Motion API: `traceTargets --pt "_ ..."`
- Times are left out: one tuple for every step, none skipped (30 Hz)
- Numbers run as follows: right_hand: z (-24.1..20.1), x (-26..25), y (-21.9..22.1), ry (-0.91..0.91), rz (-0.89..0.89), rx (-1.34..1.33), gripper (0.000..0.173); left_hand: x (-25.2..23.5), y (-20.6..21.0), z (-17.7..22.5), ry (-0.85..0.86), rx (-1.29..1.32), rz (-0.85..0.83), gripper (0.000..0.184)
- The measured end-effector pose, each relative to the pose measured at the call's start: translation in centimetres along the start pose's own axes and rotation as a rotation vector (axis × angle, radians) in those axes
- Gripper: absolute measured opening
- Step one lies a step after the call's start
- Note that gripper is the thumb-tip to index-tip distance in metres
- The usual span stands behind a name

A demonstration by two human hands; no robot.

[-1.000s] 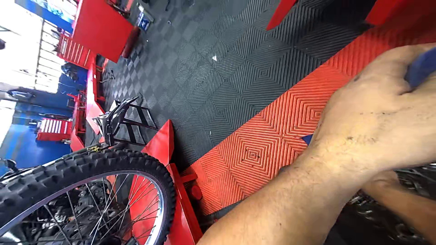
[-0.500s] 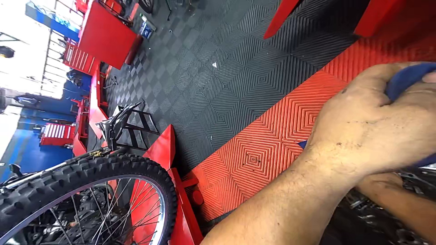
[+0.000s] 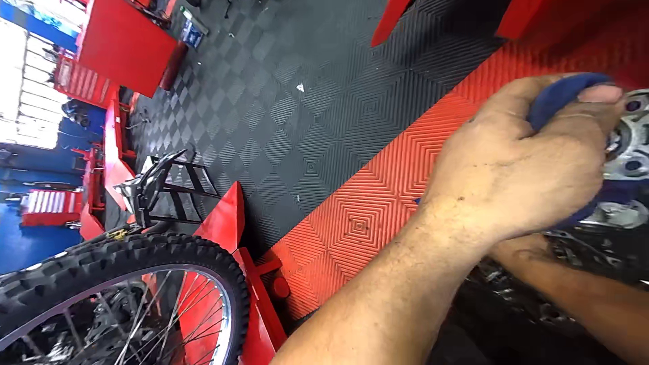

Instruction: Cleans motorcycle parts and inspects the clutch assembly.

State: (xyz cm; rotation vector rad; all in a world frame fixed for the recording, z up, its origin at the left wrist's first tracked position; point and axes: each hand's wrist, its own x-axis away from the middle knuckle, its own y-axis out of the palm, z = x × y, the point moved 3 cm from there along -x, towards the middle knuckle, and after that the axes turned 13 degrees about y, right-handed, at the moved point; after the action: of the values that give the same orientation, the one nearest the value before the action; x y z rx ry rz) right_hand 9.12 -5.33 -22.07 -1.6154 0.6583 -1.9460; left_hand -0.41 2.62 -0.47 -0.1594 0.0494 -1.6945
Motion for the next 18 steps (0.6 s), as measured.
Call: traceTargets --pt "0.1 0.1 -0.9 0.004 -0.050 -0.076 0.040 -0.1 0.0 -0.1 0.022 0.013 0.007 0.025" --pt "0.8 -0.1 -0.6 -0.072 0.094 -0.225 0.033 -0.1 0.0 -0.2 0.039 0.024 0.018 0.024" --pt "0.7 0.2 -1.8 -0.036 0.020 -0.287 0.033 -0.2 0.0 -0.4 0.047 0.035 0.029 0.024" --pt "0.5 0.4 -3.0 0.008 -0.073 -0.294 0.034 -0.3 0.0 -0.5 0.049 0.044 0.038 0.022" --pt "0.4 0.4 -3.5 0.027 -0.118 -0.284 0.033 -0.3 0.0 -0.7 0.052 0.055 0.045 0.021" --pt "0.5 0.4 -3.6 0.030 -0.129 -0.271 0.033 -0.3 -0.1 -0.8 0.057 0.059 0.051 0.021" --pt "0.6 0.3 -3.4 0.025 -0.125 -0.259 0.032 -0.3 -0.1 -0.8 0.063 0.061 0.056 0.020" --pt "0.7 0.0 -3.2 0.026 -0.134 -0.244 0.032 -0.4 -0.1 -0.9 0.071 0.066 0.064 0.020" --pt "0.9 -0.5 -2.8 0.033 -0.161 -0.221 0.032 -0.4 -0.2 -0.9 0.078 0.071 0.068 0.020" --pt "1.1 -1.5 -2.0 0.040 -0.202 -0.181 0.033 -0.4 -0.2 -0.9 0.081 0.077 0.071 0.020" --pt "1.4 -3.1 -0.4 0.042 -0.221 -0.124 0.032 -0.4 -0.2 -0.9 0.083 0.085 0.072 0.020" --pt "1.8 -5.2 2.4 0.038 -0.158 -0.078 0.029 -0.4 -0.2 -1.0 0.082 0.093 0.072 0.019" --pt "2.2 -7.7 5.9 0.020 0.013 -0.051 0.022 -0.4 -0.2 -1.1 0.084 0.103 0.071 0.020" --pt "2.5 -9.4 7.9 0.004 0.059 -0.001 0.019 -0.4 -0.2 -1.1 0.088 0.113 0.071 0.019" --pt "2.6 -10.2 8.4 -0.020 0.036 0.046 0.018 -0.4 -0.2 -1.2 0.093 0.128 0.067 0.020" --pt "2.7 -10.4 8.1 -0.048 0.007 0.071 0.018 -0.4 -0.3 -1.3 0.098 0.145 0.064 0.020" --pt "2.9 -10.2 7.5 -0.073 -0.012 0.075 0.017 -0.5 -0.3 -1.3 0.100 0.156 0.059 0.021" --pt "3.0 -9.7 6.9 -0.101 -0.018 0.076 0.016 -0.6 -0.2 -1.4 0.100 0.163 0.053 0.021"
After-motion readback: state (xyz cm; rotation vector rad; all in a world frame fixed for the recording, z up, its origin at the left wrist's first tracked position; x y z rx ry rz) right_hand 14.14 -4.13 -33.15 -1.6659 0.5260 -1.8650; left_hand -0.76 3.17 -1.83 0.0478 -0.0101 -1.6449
